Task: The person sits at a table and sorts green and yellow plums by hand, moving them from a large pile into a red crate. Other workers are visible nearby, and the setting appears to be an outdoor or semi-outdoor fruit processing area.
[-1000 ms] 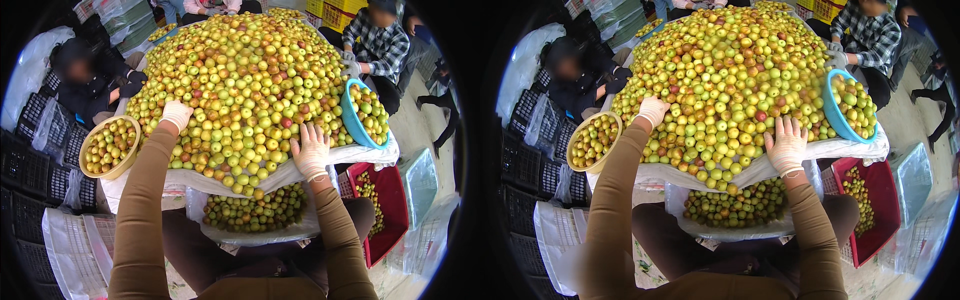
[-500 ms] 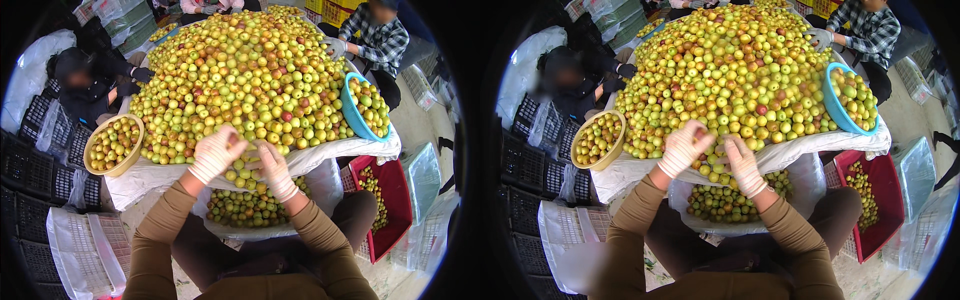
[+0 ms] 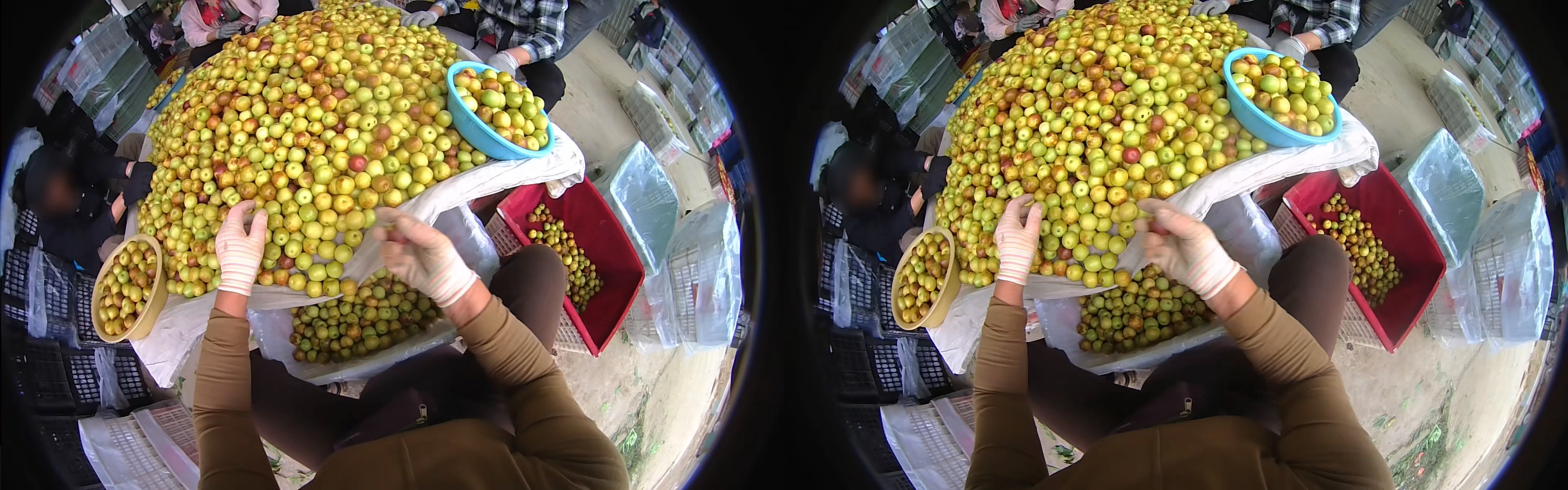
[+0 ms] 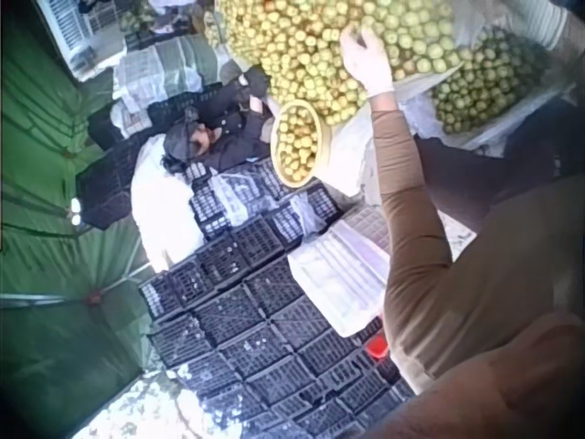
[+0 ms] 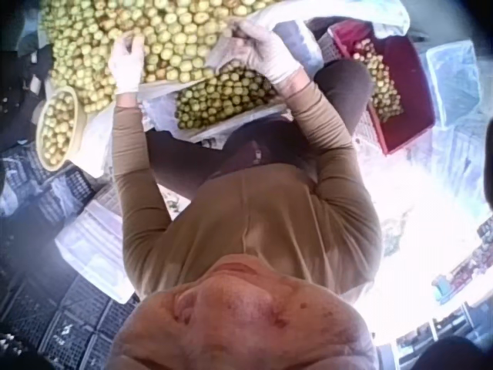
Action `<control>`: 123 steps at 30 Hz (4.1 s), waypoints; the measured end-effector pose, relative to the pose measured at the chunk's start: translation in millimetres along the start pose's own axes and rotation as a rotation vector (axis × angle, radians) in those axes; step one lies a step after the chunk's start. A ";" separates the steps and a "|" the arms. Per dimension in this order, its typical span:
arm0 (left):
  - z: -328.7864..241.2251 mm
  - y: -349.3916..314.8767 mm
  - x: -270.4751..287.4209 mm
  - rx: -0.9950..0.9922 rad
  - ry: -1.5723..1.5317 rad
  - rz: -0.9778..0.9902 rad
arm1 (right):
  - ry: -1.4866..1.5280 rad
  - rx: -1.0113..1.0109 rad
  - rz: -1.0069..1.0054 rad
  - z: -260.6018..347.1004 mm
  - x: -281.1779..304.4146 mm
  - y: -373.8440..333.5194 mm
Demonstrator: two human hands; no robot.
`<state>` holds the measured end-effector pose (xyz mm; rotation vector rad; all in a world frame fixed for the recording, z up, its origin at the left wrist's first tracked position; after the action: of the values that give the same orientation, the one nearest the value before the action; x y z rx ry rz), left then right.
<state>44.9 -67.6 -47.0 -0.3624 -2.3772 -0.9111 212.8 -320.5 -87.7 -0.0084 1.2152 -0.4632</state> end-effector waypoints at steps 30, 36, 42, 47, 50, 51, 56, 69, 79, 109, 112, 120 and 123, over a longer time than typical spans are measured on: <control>14.9 -24.6 -35.5 -0.172 0.478 0.077 | -2.645 0.748 -0.016 -13.4 -60.2 95.6; 18.3 -21.5 -34.5 -0.157 0.503 0.109 | -2.882 0.483 0.080 -32.6 -69.7 123.4; 20.9 -18.2 -41.5 -0.149 0.490 0.148 | -2.793 0.487 0.028 -40.5 -60.9 137.5; 25.4 -23.4 -37.6 -0.188 0.473 0.134 | -2.238 0.835 -0.118 12.9 -65.1 79.8; 20.7 -25.5 -38.5 -0.200 0.499 0.127 | -2.132 1.121 -0.260 94.2 -32.9 10.1; 22.5 -26.5 -38.1 -0.205 0.500 0.111 | -2.152 1.170 -0.384 122.1 -12.9 -9.9; 17.5 -27.6 -37.0 -0.213 0.491 0.108 | -2.306 1.074 -1.023 234.0 90.9 -79.0; 15.0 -26.6 -37.3 -0.250 0.482 0.092 | -2.167 1.217 -0.577 182.2 31.9 -38.0; -2.1 -46.3 -35.2 -0.256 0.406 0.041 | -2.354 1.154 -0.309 1.1 -44.4 106.5; 47.6 -31.3 -25.0 -0.136 0.444 -0.039 | -2.458 1.047 -0.241 13.4 -39.8 140.5; 40.3 -33.7 -25.3 -0.127 0.372 -0.045 | -2.438 1.031 -0.251 13.2 -38.2 139.0; 25.6 -45.0 -29.4 -0.208 0.273 -0.050 | -2.267 1.088 -0.152 3.7 -31.1 133.5; 18.3 -49.8 -28.3 -0.220 0.233 -0.038 | -2.247 1.066 -0.094 -2.2 -30.6 129.7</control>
<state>38.8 -93.0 -101.1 -0.2791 -2.0845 -1.1706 246.6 -191.8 -93.4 0.2578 -1.2910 -0.7120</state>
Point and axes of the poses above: each hand's wrist, its own y-axis towards the middle knuckle, its own x-axis out of the back of the hand, z = x × y, the point moved 6 cm from there along y, towards the middle knuckle, and after that the axes turned 9 degrees about -z, right-handed, at the moved point
